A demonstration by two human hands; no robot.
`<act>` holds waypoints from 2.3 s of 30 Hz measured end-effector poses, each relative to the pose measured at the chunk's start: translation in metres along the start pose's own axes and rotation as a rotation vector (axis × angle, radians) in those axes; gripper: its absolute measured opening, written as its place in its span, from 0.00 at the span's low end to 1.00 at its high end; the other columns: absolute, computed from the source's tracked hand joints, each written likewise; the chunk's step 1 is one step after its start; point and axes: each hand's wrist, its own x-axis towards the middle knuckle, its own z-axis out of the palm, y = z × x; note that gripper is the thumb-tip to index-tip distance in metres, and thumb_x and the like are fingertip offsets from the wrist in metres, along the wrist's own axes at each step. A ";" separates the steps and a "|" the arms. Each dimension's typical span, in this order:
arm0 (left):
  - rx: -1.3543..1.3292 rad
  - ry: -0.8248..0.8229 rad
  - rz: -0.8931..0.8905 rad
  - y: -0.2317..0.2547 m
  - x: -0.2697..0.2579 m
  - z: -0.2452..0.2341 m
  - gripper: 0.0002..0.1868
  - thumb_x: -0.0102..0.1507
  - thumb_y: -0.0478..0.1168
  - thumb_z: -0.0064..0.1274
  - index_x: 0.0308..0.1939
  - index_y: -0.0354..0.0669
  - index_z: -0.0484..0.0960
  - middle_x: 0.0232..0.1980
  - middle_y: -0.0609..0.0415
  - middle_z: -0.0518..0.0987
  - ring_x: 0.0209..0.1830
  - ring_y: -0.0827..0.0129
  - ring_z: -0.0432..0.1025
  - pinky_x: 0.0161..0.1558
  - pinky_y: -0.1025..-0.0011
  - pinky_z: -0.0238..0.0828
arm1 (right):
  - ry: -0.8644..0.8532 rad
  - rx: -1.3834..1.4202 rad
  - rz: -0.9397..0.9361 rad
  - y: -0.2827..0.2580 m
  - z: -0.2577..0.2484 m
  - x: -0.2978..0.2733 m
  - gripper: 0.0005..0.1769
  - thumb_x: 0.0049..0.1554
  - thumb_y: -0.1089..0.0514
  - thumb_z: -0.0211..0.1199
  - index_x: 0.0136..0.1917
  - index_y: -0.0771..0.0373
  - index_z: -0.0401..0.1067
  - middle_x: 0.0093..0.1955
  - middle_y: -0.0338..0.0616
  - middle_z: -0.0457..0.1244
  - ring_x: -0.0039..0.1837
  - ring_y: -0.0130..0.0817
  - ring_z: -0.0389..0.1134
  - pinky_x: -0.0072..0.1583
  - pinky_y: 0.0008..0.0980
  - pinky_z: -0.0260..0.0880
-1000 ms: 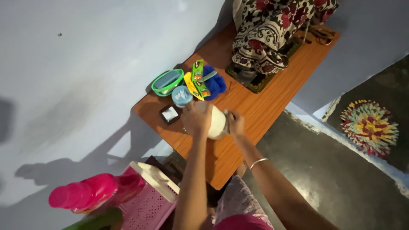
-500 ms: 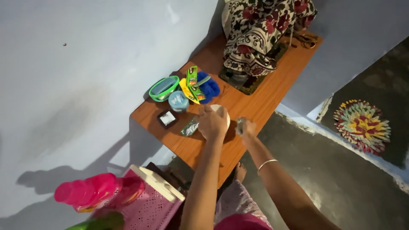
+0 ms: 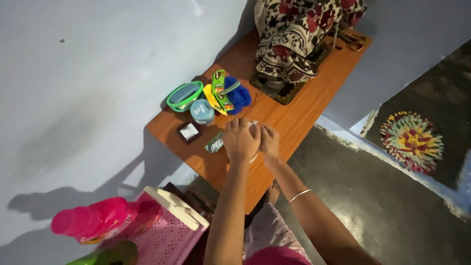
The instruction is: The person wipes a green detergent bottle with a cloth and places it into a pink plastic basket. Then, the person wipes a white jar with the same cloth and places it back on the wooden table.
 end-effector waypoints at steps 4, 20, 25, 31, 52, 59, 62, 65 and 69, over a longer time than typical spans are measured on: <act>-0.020 -0.013 -0.030 0.011 0.007 -0.017 0.22 0.59 0.57 0.58 0.38 0.39 0.80 0.43 0.43 0.80 0.48 0.49 0.73 0.50 0.55 0.71 | -0.033 0.038 0.026 0.036 -0.011 0.030 0.17 0.66 0.54 0.49 0.50 0.61 0.78 0.31 0.37 0.62 0.28 0.25 0.57 0.31 0.27 0.55; -0.004 -0.294 -0.116 0.002 0.010 -0.054 0.34 0.51 0.57 0.64 0.54 0.39 0.77 0.55 0.42 0.76 0.56 0.44 0.71 0.54 0.53 0.72 | -0.098 0.036 0.132 0.059 -0.019 0.039 0.16 0.67 0.57 0.52 0.55 0.69 0.77 0.35 0.42 0.63 0.31 0.29 0.57 0.33 0.31 0.57; -0.036 -0.194 -0.345 -0.030 -0.011 -0.049 0.34 0.54 0.60 0.63 0.55 0.41 0.78 0.54 0.41 0.77 0.55 0.46 0.73 0.50 0.52 0.74 | -0.070 -0.218 -0.027 0.002 0.034 -0.022 0.15 0.64 0.58 0.54 0.56 0.67 0.78 0.43 0.43 0.71 0.40 0.31 0.70 0.41 0.32 0.70; -0.253 0.048 -0.340 -0.061 -0.028 -0.048 0.33 0.54 0.59 0.63 0.57 0.43 0.81 0.55 0.43 0.80 0.55 0.47 0.74 0.54 0.53 0.73 | 0.066 -0.386 -0.415 0.069 0.026 0.002 0.15 0.62 0.59 0.57 0.57 0.70 0.77 0.48 0.53 0.73 0.49 0.37 0.73 0.52 0.37 0.72; -0.084 -0.112 -0.618 -0.032 0.004 -0.034 0.35 0.54 0.63 0.59 0.57 0.47 0.77 0.56 0.41 0.76 0.58 0.44 0.70 0.50 0.48 0.73 | 0.034 -0.234 -0.352 0.027 0.045 -0.020 0.16 0.65 0.63 0.55 0.62 0.70 0.76 0.51 0.50 0.72 0.46 0.27 0.68 0.49 0.32 0.70; -0.048 -0.079 -0.530 -0.031 0.005 -0.030 0.33 0.53 0.64 0.61 0.55 0.49 0.79 0.56 0.42 0.76 0.57 0.44 0.70 0.48 0.49 0.75 | 0.058 -0.336 -0.353 0.053 0.019 -0.005 0.19 0.63 0.62 0.51 0.62 0.67 0.75 0.38 0.45 0.66 0.38 0.28 0.64 0.41 0.30 0.68; -0.081 -0.083 -0.515 -0.020 0.009 -0.040 0.32 0.52 0.61 0.62 0.54 0.50 0.79 0.55 0.44 0.76 0.56 0.44 0.70 0.46 0.49 0.74 | 0.075 -0.361 -0.256 0.057 0.005 0.008 0.19 0.60 0.63 0.50 0.60 0.68 0.76 0.36 0.44 0.66 0.34 0.30 0.64 0.38 0.31 0.66; -0.071 -0.097 -0.448 -0.009 0.006 -0.037 0.30 0.51 0.59 0.63 0.52 0.48 0.79 0.54 0.44 0.75 0.56 0.44 0.70 0.46 0.50 0.73 | 0.056 -0.263 -0.115 0.067 -0.004 0.008 0.19 0.59 0.63 0.48 0.57 0.67 0.76 0.35 0.42 0.66 0.31 0.30 0.63 0.34 0.32 0.64; 0.000 -0.012 -0.267 0.009 -0.005 -0.016 0.31 0.49 0.55 0.64 0.50 0.44 0.79 0.51 0.43 0.75 0.54 0.45 0.70 0.56 0.52 0.71 | 0.093 -0.473 -0.096 0.091 -0.027 0.028 0.13 0.62 0.59 0.54 0.48 0.69 0.77 0.32 0.44 0.67 0.32 0.26 0.66 0.35 0.28 0.65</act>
